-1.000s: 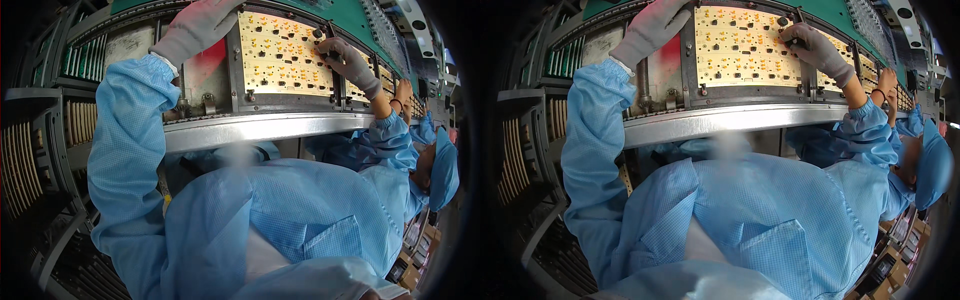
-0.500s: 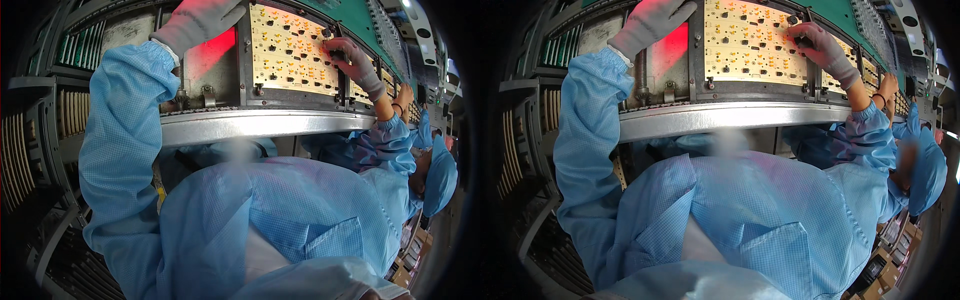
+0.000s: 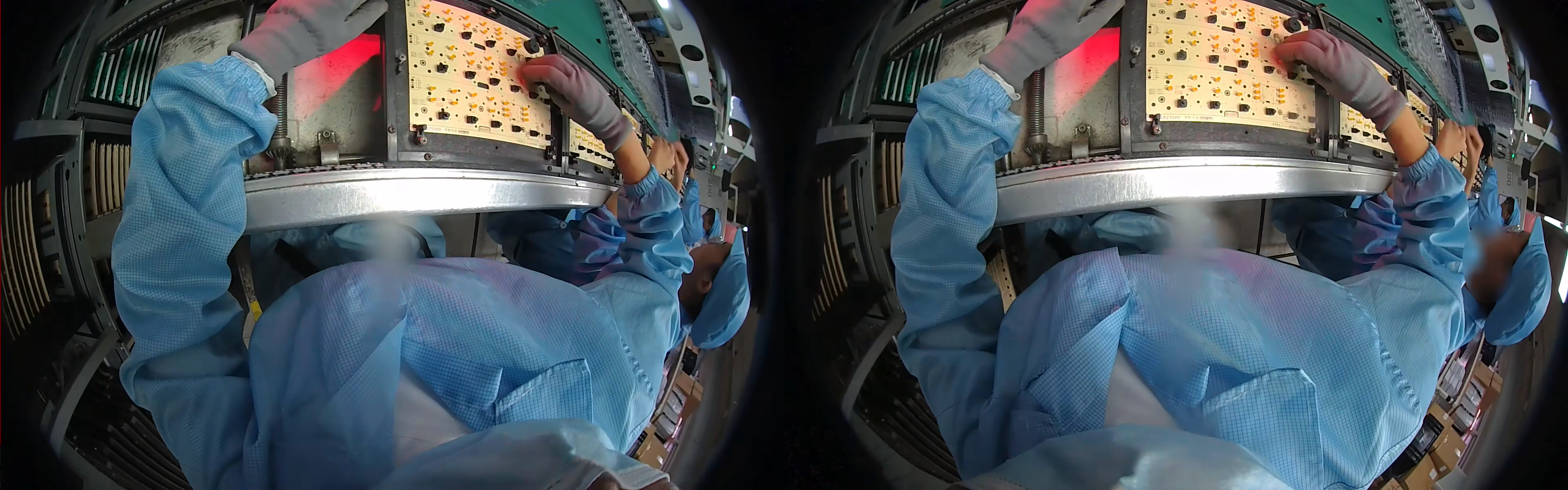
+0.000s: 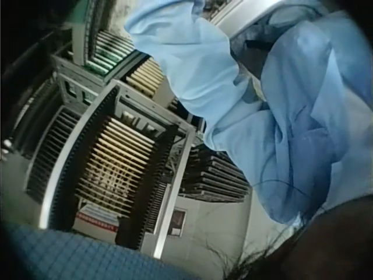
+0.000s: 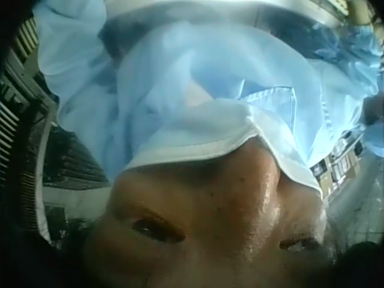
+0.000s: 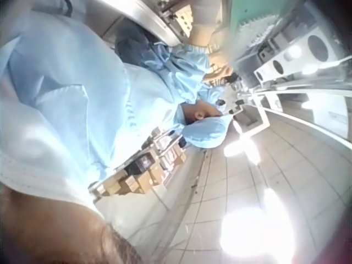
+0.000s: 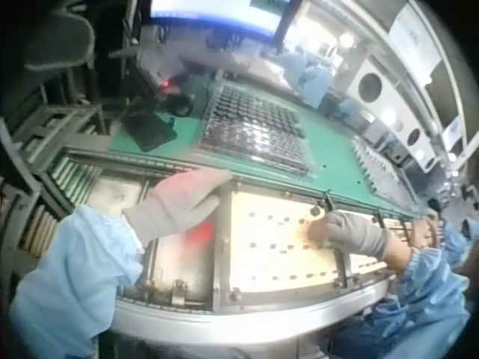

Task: Assembling and inspecting printed circuit boards on a production line.

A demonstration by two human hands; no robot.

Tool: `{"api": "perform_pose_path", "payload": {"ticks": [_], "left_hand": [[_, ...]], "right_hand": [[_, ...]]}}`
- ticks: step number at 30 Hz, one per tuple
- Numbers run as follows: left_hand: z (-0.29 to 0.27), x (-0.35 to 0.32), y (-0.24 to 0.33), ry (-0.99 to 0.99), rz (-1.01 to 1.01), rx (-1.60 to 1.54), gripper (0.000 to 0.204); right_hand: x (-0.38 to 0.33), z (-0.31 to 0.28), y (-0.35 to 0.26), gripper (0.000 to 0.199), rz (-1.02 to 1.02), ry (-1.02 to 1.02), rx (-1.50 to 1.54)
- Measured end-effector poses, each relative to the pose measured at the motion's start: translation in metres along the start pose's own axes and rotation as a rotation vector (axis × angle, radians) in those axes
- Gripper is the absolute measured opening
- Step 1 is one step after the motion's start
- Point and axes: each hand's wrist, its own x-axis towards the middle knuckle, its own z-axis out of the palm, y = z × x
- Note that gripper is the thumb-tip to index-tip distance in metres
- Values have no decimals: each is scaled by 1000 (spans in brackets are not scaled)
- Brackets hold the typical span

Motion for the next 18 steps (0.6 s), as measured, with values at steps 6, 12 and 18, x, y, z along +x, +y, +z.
{"api": "perform_pose_path", "payload": {"ticks": [6,12,18], "left_hand": [[2,-2,-5,-2,12,92,41],[-31,17,34,-6,-133,79,39],[-92,-63,146,110,-141,332,49]], "right_hand": [[-8,0,0,41,-95,-30,-244],[-29,-15,-10,39,123,173,-16],[31,-15,-55,32,35,328,97]]}}
